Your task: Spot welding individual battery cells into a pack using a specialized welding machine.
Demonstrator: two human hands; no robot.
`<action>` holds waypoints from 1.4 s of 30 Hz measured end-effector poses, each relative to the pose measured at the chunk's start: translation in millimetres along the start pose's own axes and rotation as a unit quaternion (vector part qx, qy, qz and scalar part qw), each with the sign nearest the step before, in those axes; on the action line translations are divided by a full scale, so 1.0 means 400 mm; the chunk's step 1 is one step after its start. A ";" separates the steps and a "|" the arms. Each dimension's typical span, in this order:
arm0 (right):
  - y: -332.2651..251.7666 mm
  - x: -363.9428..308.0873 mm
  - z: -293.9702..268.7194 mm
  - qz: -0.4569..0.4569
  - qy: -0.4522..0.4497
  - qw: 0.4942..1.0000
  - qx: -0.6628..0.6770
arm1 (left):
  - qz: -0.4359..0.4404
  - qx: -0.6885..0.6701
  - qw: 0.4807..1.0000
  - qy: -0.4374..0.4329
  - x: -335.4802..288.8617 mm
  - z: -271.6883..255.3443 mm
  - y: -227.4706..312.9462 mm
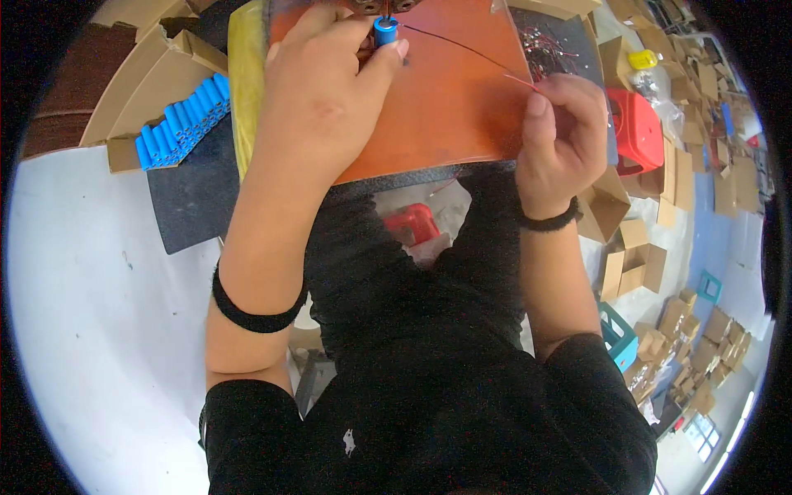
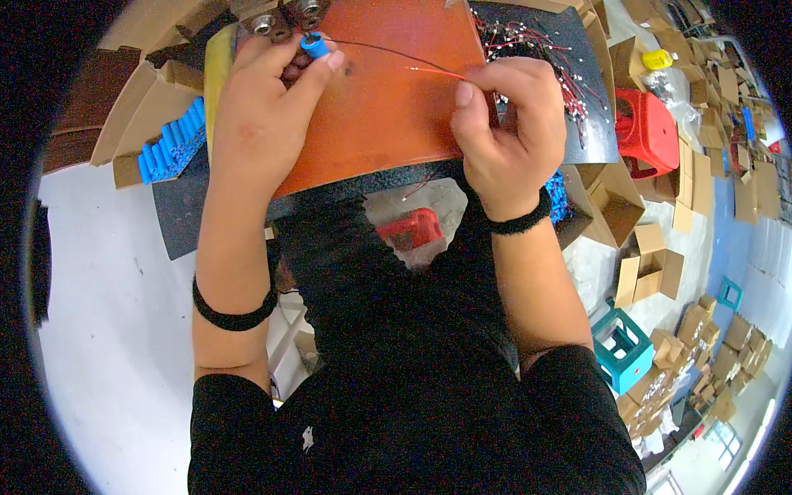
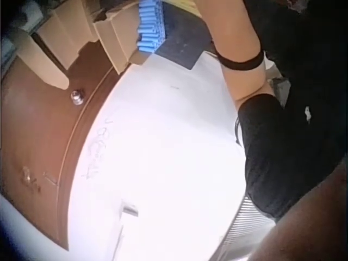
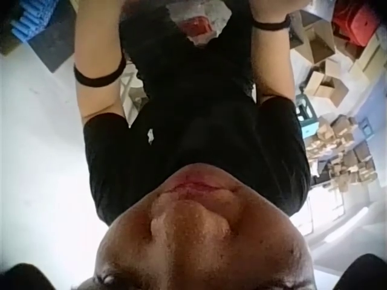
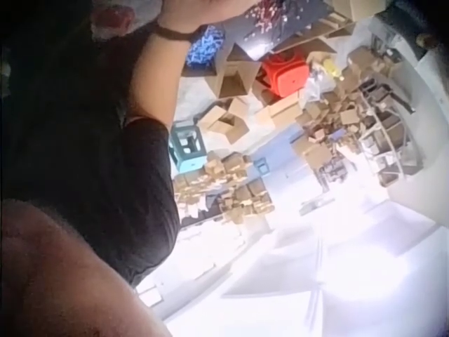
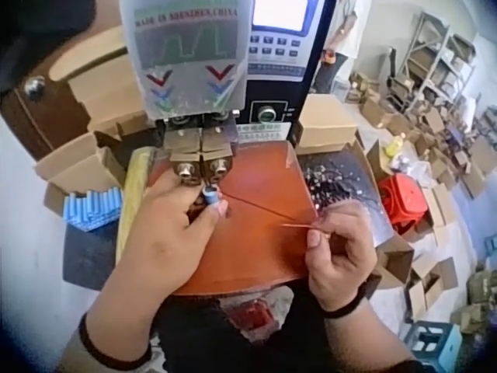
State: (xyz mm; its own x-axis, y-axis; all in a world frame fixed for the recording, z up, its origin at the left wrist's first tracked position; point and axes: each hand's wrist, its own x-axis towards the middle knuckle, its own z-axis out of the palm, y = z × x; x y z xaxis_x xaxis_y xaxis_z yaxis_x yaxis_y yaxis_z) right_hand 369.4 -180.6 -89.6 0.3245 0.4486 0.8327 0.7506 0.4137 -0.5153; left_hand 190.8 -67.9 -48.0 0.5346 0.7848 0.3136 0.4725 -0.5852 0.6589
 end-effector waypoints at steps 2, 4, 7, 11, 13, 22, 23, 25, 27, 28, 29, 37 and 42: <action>0.005 0.001 0.001 -0.006 -0.003 1.000 -0.003 | 0.007 0.013 1.000 0.004 -0.001 -0.001 0.001; 0.003 -0.001 -0.002 -0.012 -0.007 1.000 -0.007 | 0.013 0.025 1.000 0.007 0.000 -0.001 0.003; -0.011 -0.006 -0.008 0.017 -0.046 0.999 -0.019 | 0.002 0.011 1.000 0.002 -0.001 0.001 0.000; 0.003 -0.001 0.000 -0.005 -0.032 0.999 -0.027 | 0.012 0.041 0.999 0.017 -0.006 0.004 -0.012; 0.010 0.000 0.003 -0.022 -0.015 0.999 -0.027 | 0.010 0.037 0.999 0.016 -0.006 0.004 -0.012; -0.034 0.042 -0.006 0.101 0.003 0.994 0.052 | -0.048 -0.022 0.999 0.013 -0.051 -0.028 0.021; -0.050 0.059 -0.010 0.114 -0.040 0.992 0.034 | -0.084 -0.071 0.994 0.024 -0.064 -0.040 0.039; -0.058 0.069 -0.007 0.124 -0.081 0.989 0.016 | -0.117 -0.119 0.985 0.036 -0.071 -0.049 0.043; -0.049 0.072 0.015 0.128 -0.066 0.987 0.071 | -0.040 -0.160 0.986 -0.026 -0.065 -0.054 0.015; -0.047 0.080 0.025 0.116 -0.062 0.986 0.101 | -0.060 -0.143 0.987 -0.039 -0.054 -0.050 0.010; -0.053 0.083 0.030 0.115 -0.061 0.986 0.102 | -0.060 -0.142 0.987 -0.038 -0.053 -0.050 0.011; -0.044 0.075 0.045 0.165 -0.177 0.967 0.085 | -0.068 -0.230 0.969 -0.064 -0.065 -0.044 -0.003; -0.035 0.077 0.042 0.161 -0.147 0.969 0.117 | -0.059 -0.212 0.972 -0.079 -0.065 -0.045 0.018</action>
State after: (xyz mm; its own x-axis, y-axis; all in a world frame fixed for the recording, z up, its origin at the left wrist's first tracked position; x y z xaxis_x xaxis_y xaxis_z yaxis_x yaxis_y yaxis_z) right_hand 359.1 -159.2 -60.3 0.3159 0.7771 0.5443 0.4745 0.3674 -0.7999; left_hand 167.8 -88.8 -38.8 0.6109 0.7807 0.1314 0.2239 -0.3295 0.9172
